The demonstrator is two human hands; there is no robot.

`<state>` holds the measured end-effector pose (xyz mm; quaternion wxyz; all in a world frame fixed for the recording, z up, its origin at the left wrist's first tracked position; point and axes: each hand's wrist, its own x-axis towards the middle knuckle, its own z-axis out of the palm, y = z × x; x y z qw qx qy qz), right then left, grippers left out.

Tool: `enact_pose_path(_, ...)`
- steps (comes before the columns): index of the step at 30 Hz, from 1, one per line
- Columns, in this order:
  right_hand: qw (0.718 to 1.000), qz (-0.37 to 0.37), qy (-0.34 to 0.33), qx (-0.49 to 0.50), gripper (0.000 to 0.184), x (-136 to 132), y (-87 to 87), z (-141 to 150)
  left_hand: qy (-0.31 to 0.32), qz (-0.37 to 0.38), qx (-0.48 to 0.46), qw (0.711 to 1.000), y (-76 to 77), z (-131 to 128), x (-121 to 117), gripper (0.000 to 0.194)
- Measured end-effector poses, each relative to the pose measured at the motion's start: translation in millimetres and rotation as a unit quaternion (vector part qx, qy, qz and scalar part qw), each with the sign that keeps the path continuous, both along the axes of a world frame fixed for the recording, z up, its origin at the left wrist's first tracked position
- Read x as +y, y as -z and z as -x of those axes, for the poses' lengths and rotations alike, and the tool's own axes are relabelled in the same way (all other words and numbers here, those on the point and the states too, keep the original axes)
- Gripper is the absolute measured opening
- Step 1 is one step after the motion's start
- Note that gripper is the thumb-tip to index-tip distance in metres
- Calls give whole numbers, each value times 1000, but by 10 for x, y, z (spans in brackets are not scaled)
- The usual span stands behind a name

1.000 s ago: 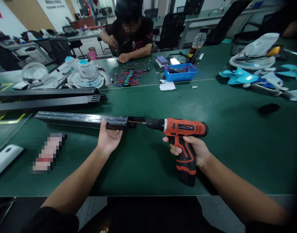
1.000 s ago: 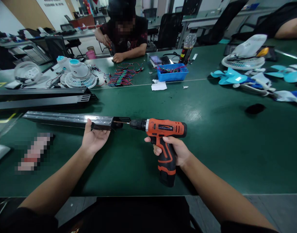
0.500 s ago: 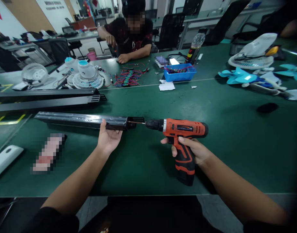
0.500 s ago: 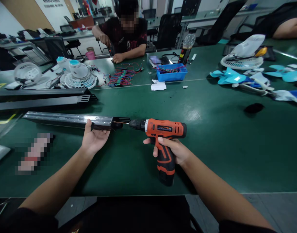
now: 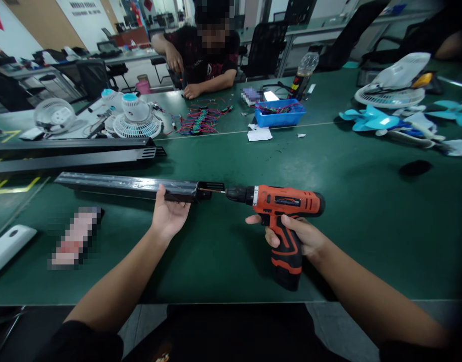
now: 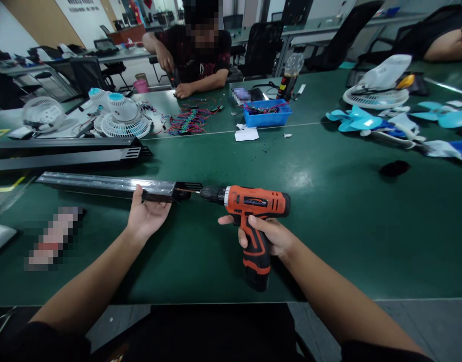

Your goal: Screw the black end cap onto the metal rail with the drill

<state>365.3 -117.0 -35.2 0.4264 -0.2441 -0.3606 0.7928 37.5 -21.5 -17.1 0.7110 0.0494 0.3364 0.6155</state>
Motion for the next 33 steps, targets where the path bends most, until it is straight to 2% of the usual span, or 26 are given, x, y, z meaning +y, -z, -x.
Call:
enact_pose_path(10,1000,-9,-24,-4,46,2,-2,17,0,3,16,1000,-11,-2,-9,41)
enact_pose_path(16,1000,-3,-5,-9,42,0,8,21,-3,5,-1,1000,7,11,1,39)
enact_pose_path(33,1000,-10,-18,-7,41,0,-43,31,-7,4,18,1000,-14,-15,-12,40)
